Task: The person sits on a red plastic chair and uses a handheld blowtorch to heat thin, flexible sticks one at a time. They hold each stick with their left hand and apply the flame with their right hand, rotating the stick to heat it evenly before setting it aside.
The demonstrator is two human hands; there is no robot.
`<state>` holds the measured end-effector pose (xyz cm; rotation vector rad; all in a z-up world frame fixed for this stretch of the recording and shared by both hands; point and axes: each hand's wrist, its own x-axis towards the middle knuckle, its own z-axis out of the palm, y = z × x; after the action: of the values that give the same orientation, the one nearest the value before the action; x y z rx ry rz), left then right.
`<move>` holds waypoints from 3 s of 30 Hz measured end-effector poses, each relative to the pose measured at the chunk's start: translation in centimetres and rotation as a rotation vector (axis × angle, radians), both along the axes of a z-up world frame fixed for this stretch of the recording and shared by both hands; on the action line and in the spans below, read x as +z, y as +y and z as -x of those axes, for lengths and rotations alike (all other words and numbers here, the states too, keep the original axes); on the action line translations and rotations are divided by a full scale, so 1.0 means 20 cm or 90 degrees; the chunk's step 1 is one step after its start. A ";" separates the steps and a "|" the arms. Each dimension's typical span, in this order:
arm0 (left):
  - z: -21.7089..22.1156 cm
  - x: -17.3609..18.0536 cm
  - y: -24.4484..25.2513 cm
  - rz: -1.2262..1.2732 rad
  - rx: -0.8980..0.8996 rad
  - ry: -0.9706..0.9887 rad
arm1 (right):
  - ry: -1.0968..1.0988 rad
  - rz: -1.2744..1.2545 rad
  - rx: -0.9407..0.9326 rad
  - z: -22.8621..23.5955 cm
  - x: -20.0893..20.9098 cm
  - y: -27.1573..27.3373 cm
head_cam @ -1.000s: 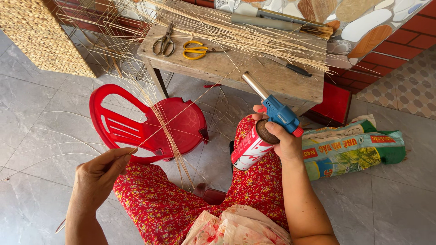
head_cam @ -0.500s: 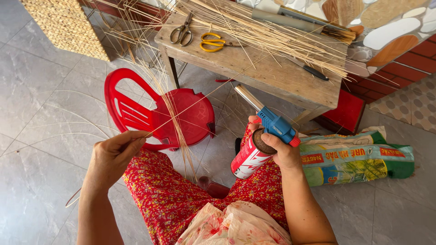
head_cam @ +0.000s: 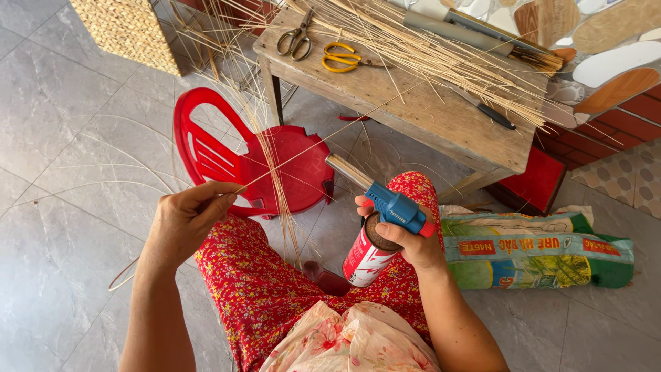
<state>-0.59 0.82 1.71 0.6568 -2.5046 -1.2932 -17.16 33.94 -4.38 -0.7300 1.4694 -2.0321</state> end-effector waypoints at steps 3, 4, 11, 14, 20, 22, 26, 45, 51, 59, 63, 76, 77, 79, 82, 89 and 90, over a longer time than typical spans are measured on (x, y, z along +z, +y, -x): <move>0.00 0.01 0.00 0.004 -0.010 0.008 | -0.023 0.016 0.000 0.01 0.00 -0.01; 0.00 0.01 -0.01 -0.002 -0.015 0.015 | -0.027 0.022 -0.014 0.01 0.00 -0.01; 0.00 0.00 -0.02 0.012 -0.005 -0.006 | -0.026 0.103 -0.115 0.14 0.04 0.04; 0.00 -0.01 -0.02 0.006 -0.018 0.018 | -0.016 0.131 -0.194 0.20 0.05 0.08; 0.01 -0.01 -0.01 0.018 -0.013 -0.005 | -0.016 0.136 -0.231 0.23 0.05 0.13; 0.01 -0.01 0.00 0.021 -0.017 0.007 | -0.018 0.124 -0.195 0.20 0.03 0.11; 0.02 -0.02 0.01 -0.004 -0.037 0.037 | -0.055 0.078 -0.078 0.09 -0.03 0.06; 0.08 -0.02 0.10 0.032 -0.083 0.056 | -0.072 0.058 -0.032 0.00 -0.01 -0.07; 0.16 -0.04 0.26 -0.006 -0.141 0.113 | -0.038 0.023 0.006 0.02 0.02 -0.07; 0.20 -0.07 0.41 -0.046 -0.177 0.098 | -0.028 0.060 0.008 0.07 0.06 -0.22; 0.17 -0.07 0.37 -0.035 -0.199 0.117 | -0.030 0.100 -0.008 0.14 0.09 -0.22; -0.03 0.18 0.20 0.045 -0.082 -0.072 | -0.067 0.154 -0.177 0.54 -0.01 -0.11; -0.03 0.17 0.20 0.049 -0.077 -0.059 | -0.080 0.148 -0.181 0.55 -0.02 -0.12; 0.00 0.12 0.21 0.084 -0.051 -0.077 | -0.100 0.133 -0.187 0.55 -0.07 -0.12; 0.07 0.00 0.20 0.089 -0.047 -0.080 | -0.110 0.116 -0.189 0.51 -0.14 -0.12; 0.17 -0.20 0.12 0.030 -0.065 -0.114 | -0.163 0.066 -0.150 0.37 -0.28 -0.01; 0.17 -0.21 0.12 0.028 -0.063 -0.108 | -0.168 0.058 -0.136 0.35 -0.29 0.00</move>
<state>-4.04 3.15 -2.59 0.6674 -2.7254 -1.2594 -24.13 34.02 -10.13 -0.3324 1.3558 -2.2670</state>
